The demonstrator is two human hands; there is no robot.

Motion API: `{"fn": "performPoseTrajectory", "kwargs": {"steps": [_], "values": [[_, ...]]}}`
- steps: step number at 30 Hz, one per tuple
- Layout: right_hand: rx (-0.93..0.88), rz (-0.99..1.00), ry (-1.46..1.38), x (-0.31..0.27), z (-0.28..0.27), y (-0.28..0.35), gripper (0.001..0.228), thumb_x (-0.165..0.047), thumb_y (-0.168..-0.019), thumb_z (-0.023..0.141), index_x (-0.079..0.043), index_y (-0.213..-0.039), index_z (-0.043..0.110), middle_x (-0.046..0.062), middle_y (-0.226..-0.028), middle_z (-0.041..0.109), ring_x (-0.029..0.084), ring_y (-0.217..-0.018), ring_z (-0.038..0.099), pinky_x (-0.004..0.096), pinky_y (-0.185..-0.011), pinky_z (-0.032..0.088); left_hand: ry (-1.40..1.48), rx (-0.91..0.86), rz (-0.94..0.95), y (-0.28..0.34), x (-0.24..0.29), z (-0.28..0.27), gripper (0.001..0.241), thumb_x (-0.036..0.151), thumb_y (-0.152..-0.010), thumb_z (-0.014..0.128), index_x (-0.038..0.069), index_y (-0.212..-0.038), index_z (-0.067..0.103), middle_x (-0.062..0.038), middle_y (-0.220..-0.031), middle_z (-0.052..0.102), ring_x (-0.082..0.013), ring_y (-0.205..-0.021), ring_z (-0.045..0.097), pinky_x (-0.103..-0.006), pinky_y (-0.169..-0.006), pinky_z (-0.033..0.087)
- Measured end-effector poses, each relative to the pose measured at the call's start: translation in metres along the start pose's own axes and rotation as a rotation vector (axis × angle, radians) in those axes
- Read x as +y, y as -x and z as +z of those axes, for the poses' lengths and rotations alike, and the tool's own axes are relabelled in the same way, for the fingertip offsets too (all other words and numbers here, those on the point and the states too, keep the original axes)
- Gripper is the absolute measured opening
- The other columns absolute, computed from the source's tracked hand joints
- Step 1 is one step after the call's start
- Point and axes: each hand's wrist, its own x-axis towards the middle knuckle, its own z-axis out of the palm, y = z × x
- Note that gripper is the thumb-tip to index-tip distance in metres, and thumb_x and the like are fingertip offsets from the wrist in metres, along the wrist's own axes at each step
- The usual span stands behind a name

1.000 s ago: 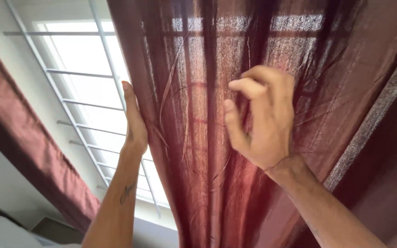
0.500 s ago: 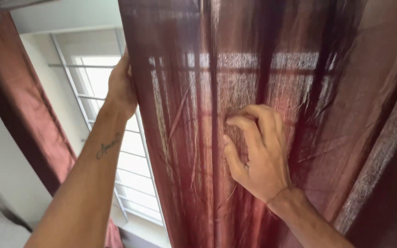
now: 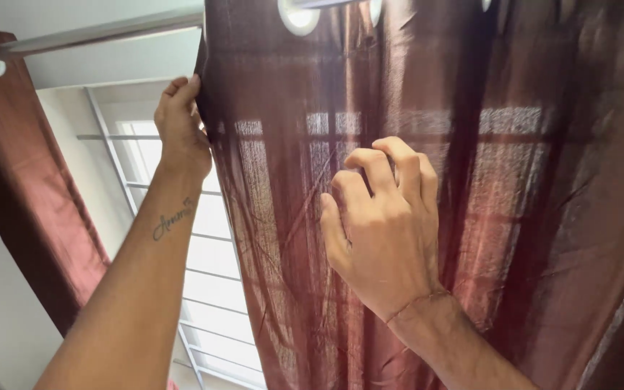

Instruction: The person adjusts a pair of maroon curtains on a metal rod in a room. They gather the fabric, tie knots in the curtain panels to hold them back, and smooth the material along the rod to ensure even spacing and a neat appearance.

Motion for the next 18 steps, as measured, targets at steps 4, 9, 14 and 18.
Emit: {"fn": "performPoseTrajectory", "kwargs": {"steps": [4, 9, 14, 18], "values": [[-0.052, 0.02, 0.058, -0.007, 0.021, -0.001, 0.022, -0.021, -0.09, 0.075, -0.002, -0.101, 0.07, 0.014, -0.116, 0.063, 0.034, -0.127, 0.05, 0.052, -0.108, 0.041, -0.139, -0.089, -0.001, 0.009, 0.005, -0.001, 0.064, 0.049, -0.073, 0.081, 0.018, -0.126, 0.06, 0.002, -0.103, 0.068, -0.0205, -0.108, 0.058, -0.0444, -0.097, 0.042], [0.04, 0.043, -0.098, -0.004, 0.053, 0.006, 0.028, -0.02, -0.097, 0.076, -0.002, -0.115, 0.065, 0.016, -0.122, 0.059, 0.031, -0.123, 0.052, 0.047, -0.108, 0.049, -0.271, -0.273, -0.045, 0.041, -0.002, -0.007, 0.058, 0.059, -0.079, 0.076, 0.017, -0.118, 0.065, 0.001, -0.114, 0.074, -0.0254, -0.125, 0.059, -0.0519, -0.111, 0.038], [0.13, 0.016, -0.23, 0.002, 0.078, 0.016, 0.021, -0.014, -0.101, 0.076, -0.005, -0.113, 0.062, 0.012, -0.119, 0.054, 0.025, -0.117, 0.052, 0.041, -0.104, 0.05, -0.351, -0.261, -0.097, 0.071, -0.019, -0.036, 0.036, 0.054, -0.082, 0.075, 0.021, -0.097, 0.072, 0.005, -0.104, 0.079, -0.023, -0.127, 0.062, -0.0602, -0.116, 0.02], [0.137, -0.011, -0.285, -0.003, 0.087, 0.024, 0.022, -0.008, -0.099, 0.076, -0.005, -0.114, 0.061, 0.011, -0.12, 0.049, 0.024, -0.115, 0.05, 0.04, -0.101, 0.049, -0.434, -0.298, -0.114, 0.089, -0.037, -0.064, 0.031, 0.055, -0.087, 0.071, 0.024, -0.091, 0.074, 0.007, -0.095, 0.077, -0.0181, -0.118, 0.064, -0.0625, -0.121, 0.015]]}}
